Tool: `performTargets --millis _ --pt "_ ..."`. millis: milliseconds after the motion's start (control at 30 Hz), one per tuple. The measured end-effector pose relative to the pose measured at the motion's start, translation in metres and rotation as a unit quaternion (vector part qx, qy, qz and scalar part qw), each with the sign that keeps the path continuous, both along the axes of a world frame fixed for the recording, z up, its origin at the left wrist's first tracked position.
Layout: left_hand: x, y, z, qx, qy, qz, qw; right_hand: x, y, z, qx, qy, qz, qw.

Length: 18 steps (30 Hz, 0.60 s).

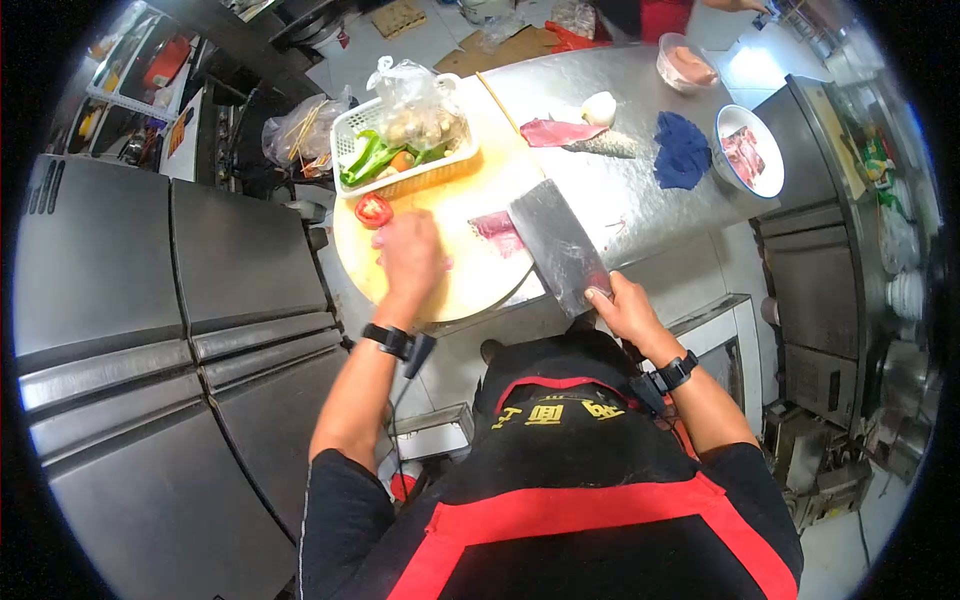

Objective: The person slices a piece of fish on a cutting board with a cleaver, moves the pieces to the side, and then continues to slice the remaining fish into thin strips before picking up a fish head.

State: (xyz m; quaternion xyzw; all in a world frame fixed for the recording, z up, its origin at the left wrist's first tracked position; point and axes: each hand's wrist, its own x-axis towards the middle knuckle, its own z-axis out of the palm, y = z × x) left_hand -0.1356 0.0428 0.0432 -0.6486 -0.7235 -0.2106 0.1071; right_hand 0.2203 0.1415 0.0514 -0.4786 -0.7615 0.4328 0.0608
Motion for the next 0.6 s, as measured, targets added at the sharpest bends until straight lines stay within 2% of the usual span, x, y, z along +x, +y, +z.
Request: performTargets --millis 33,67,100,267,433,500,600 --pt "0.006 0.003 -0.023 -0.074 -0.053 -0.015 0.996 -0.003 0.004 -0.004 0.001 0.002 0.003 1.000" --pt "0.031 0.006 -0.030 -0.038 -0.091 -0.056 0.993 -0.004 0.006 -0.012 0.000 -0.011 0.005 1.000" --pt "0.046 0.008 -0.034 -0.086 -0.110 -0.071 0.988 -0.005 0.007 -0.018 -0.001 -0.025 0.006 1.000" --pt "0.069 0.011 -0.055 -0.146 -0.086 -0.084 0.982 -0.004 0.008 -0.025 -0.028 -0.023 0.017 0.999" --pt "0.066 0.012 -0.053 -0.170 -0.094 -0.094 0.977 -0.019 0.019 -0.024 -0.039 -0.028 0.038 0.998" --pt "0.065 0.014 -0.051 -0.170 -0.095 -0.099 0.976 -0.025 0.024 -0.026 0.027 -0.029 0.072 0.997" --pt "0.062 0.013 -0.050 -0.168 -0.084 -0.107 0.976 -0.033 0.032 -0.024 0.025 -0.052 0.093 0.994"
